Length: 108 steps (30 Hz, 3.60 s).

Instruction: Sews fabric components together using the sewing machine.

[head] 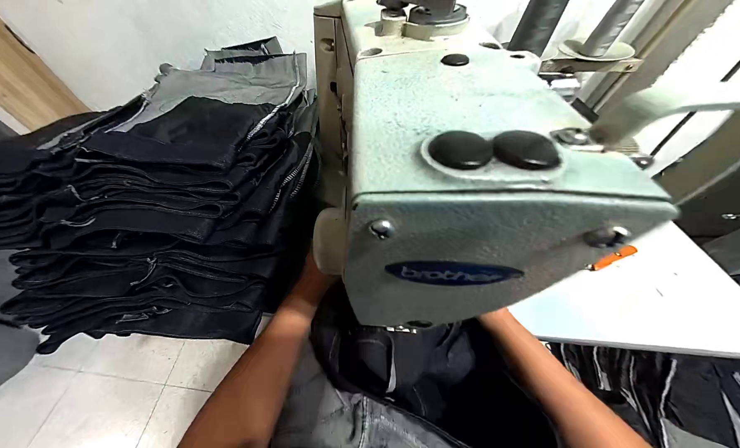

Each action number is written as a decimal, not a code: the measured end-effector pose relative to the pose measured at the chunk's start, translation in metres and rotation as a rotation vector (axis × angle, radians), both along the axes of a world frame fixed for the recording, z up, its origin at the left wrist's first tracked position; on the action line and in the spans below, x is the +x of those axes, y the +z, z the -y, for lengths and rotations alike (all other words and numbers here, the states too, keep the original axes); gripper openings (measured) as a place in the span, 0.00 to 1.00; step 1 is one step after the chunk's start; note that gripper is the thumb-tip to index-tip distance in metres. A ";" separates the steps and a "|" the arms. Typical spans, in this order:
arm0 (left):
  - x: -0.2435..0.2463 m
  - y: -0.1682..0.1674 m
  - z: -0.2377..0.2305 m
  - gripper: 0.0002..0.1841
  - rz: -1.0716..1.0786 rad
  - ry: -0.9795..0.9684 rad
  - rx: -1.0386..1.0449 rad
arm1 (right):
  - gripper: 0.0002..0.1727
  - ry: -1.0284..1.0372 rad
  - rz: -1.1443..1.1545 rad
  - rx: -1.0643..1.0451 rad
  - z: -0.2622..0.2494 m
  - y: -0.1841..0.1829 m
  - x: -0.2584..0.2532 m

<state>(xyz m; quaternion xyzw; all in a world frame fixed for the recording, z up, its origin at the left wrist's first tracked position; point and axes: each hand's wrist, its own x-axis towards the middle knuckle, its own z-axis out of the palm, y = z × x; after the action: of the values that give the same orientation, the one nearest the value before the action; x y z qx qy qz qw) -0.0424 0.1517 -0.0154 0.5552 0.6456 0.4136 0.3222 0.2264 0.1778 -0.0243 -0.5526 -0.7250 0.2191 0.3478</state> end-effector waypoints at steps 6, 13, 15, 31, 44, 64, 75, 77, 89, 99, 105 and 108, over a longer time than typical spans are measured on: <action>0.001 0.032 0.074 0.15 0.180 -0.327 -0.119 | 0.26 0.241 0.034 0.050 0.076 -0.027 0.022; 0.012 0.021 0.092 0.17 0.148 -0.394 0.008 | 0.10 0.396 0.291 0.487 0.122 0.033 0.038; 0.011 0.023 0.092 0.19 0.129 -0.418 -0.056 | 0.12 0.562 0.304 0.511 0.141 0.043 0.022; 0.013 0.017 0.103 0.09 0.449 -0.444 -0.120 | 0.11 1.056 0.285 1.048 0.111 0.075 -0.032; 0.009 0.028 0.092 0.17 0.108 -0.407 -0.067 | 0.12 0.265 0.216 0.699 0.123 0.052 -0.006; 0.046 0.074 0.154 0.17 -0.116 -0.298 0.081 | 0.09 0.276 0.076 0.418 0.104 0.042 -0.021; 0.072 0.052 0.154 0.06 0.569 -0.081 -0.179 | 0.13 0.282 0.249 0.652 0.115 0.034 -0.025; 0.071 0.051 0.154 0.10 0.431 -0.119 -0.130 | 0.15 0.308 0.309 0.631 0.117 0.037 -0.022; 0.028 0.009 0.120 0.16 -0.640 -0.445 0.842 | 0.15 0.357 0.081 0.324 0.102 0.021 0.009; 0.038 0.013 0.124 0.14 -0.670 -0.299 0.770 | 0.24 0.314 0.015 0.280 0.084 0.028 0.005; 0.038 0.015 0.126 0.13 -0.680 -0.313 0.762 | 0.23 0.318 0.012 0.290 0.085 0.028 0.004; 0.038 0.018 0.125 0.13 -0.689 -0.331 0.757 | 0.24 0.331 0.027 0.307 0.086 0.029 0.004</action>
<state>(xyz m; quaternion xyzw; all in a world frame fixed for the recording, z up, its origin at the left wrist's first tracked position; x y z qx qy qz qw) -0.0044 0.0267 0.0030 0.8305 0.4235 0.3549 -0.0702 0.2305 0.0923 0.0047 -0.3697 -0.8352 0.1528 0.3774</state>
